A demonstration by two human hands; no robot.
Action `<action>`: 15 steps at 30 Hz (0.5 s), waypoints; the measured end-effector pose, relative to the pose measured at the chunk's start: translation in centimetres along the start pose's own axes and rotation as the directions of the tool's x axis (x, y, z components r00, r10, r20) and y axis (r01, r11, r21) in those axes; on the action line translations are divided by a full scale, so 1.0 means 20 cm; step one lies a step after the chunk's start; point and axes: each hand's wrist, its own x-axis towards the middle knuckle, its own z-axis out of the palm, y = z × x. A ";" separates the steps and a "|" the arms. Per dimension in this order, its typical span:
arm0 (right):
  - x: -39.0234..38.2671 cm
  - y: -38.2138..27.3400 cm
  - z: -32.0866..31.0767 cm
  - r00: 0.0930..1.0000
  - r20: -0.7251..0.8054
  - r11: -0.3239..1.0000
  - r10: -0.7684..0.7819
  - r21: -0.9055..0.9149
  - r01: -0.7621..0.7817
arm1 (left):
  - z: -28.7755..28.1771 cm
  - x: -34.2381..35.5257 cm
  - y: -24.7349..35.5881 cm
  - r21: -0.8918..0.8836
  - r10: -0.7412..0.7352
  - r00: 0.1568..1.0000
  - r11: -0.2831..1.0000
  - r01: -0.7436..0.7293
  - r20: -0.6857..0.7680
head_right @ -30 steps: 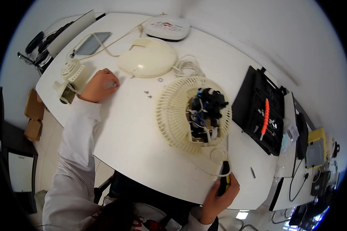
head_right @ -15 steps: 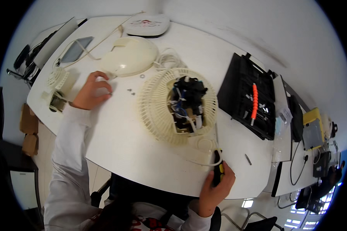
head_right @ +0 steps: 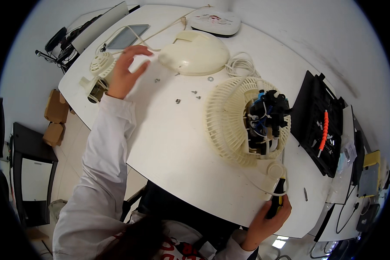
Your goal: The person uses a screwdriver to tighten screws on the internal motor assembly of a disassembled white fan. They repeatedly pick up screws from the table, insert them into the motor housing, and turn the screwdriver to secure them.
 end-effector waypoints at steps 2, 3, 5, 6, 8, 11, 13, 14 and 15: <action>0.00 0.00 0.00 1.000 0.008 1.000 0.009 0.003 -0.009 | -0.06 0.03 -0.08 -0.164 -0.127 0.983 0.981 0.104 -0.135; 0.00 -0.01 0.00 1.000 0.011 1.000 0.014 0.001 -0.014 | -0.08 0.03 -0.13 -0.120 -0.140 0.988 0.984 0.131 -0.071; 0.00 0.00 0.00 1.000 0.008 1.000 0.016 -0.001 -0.016 | -0.10 0.04 -0.14 -0.038 -0.166 0.984 0.985 0.169 0.060; 0.00 0.01 0.00 1.000 0.006 1.000 0.018 -0.002 -0.018 | -0.09 0.02 -0.13 0.014 -0.161 0.981 0.987 0.161 0.106; 0.00 0.02 0.00 1.000 0.003 1.000 0.004 -0.007 -0.004 | -0.06 -0.01 -0.12 0.177 -0.166 0.967 0.975 0.133 0.191; 0.00 0.01 0.00 1.000 0.006 1.000 -0.003 -0.003 0.003 | -0.03 -0.04 -0.09 0.344 -0.205 0.947 0.932 0.112 0.247; 0.00 0.01 0.00 1.000 0.007 1.000 -0.005 -0.001 0.005 | -0.01 -0.05 -0.10 0.397 -0.203 0.945 0.914 0.088 0.257; 0.00 0.01 0.00 1.000 0.006 1.000 -0.008 -0.004 0.008 | -0.01 -0.05 -0.09 0.384 -0.191 0.946 0.920 0.080 0.260; 0.00 0.01 0.00 1.000 0.005 1.000 -0.010 -0.006 0.010 | 0.00 -0.05 -0.08 0.371 -0.179 0.948 0.926 0.072 0.263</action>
